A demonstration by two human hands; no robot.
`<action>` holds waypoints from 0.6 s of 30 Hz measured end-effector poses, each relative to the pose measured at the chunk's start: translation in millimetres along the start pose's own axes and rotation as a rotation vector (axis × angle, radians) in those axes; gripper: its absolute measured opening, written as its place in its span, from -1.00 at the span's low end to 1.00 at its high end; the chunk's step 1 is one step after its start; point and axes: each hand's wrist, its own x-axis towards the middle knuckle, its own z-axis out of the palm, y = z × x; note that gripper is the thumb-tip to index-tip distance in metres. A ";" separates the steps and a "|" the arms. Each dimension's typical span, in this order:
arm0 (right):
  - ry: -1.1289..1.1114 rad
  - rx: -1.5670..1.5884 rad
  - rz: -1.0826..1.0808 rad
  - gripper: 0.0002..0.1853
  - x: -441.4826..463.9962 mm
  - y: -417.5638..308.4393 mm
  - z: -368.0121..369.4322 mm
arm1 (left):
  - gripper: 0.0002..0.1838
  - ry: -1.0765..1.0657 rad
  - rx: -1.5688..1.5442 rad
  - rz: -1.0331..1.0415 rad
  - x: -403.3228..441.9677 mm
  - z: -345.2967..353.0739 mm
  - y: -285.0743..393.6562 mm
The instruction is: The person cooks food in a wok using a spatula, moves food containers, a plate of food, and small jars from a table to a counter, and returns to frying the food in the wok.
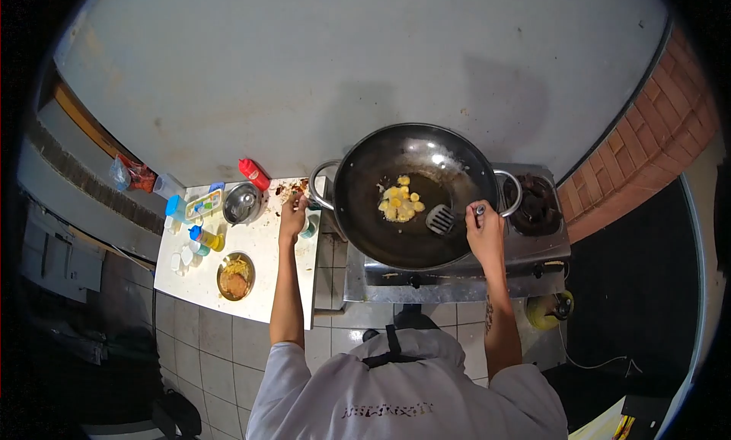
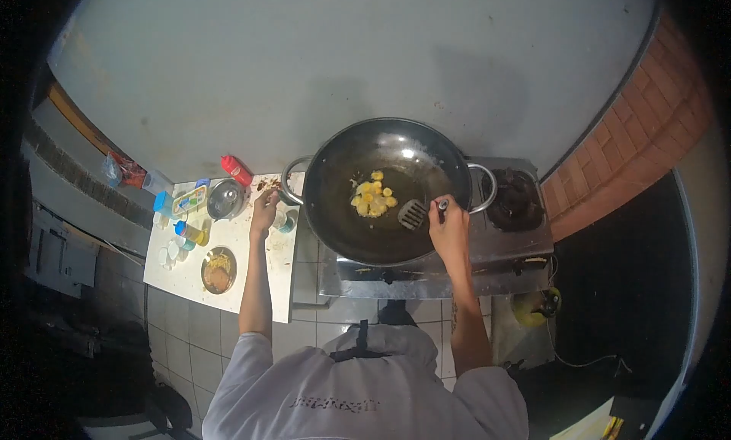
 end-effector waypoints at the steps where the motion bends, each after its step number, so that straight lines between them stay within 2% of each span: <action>1: 0.015 -0.031 -0.027 -0.88 2.8 4.0 0.0 | -0.65 -0.028 -0.040 -0.014 1.7 2.7 1.2; 3: 0.001 -0.010 -0.019 -0.88 7.2 8.2 5.3 | -0.70 -0.021 -0.136 -0.008 8.6 10.6 3.3; 6: -0.052 0.122 0.029 -0.88 10.0 15.0 14.3 | -0.71 -0.015 -0.088 -0.037 13.0 15.0 6.5; 10: -0.099 0.084 0.067 -0.89 18.2 -17.8 -17.1 | -0.71 0.018 -0.095 -0.038 14.9 19.9 11.8; 12: -0.217 -0.037 0.116 -0.90 22.7 -17.9 -25.2 | -0.72 0.028 -0.102 -0.035 16.9 21.7 16.2; 16: -0.200 0.017 0.037 -0.91 28.0 -15.4 1.2 | -0.75 0.008 -0.104 -0.057 17.7 16.9 15.6; 18: -0.187 0.098 0.084 -0.91 27.6 -20.0 -1.3 | -0.76 -0.040 -0.166 -0.074 19.7 14.2 14.5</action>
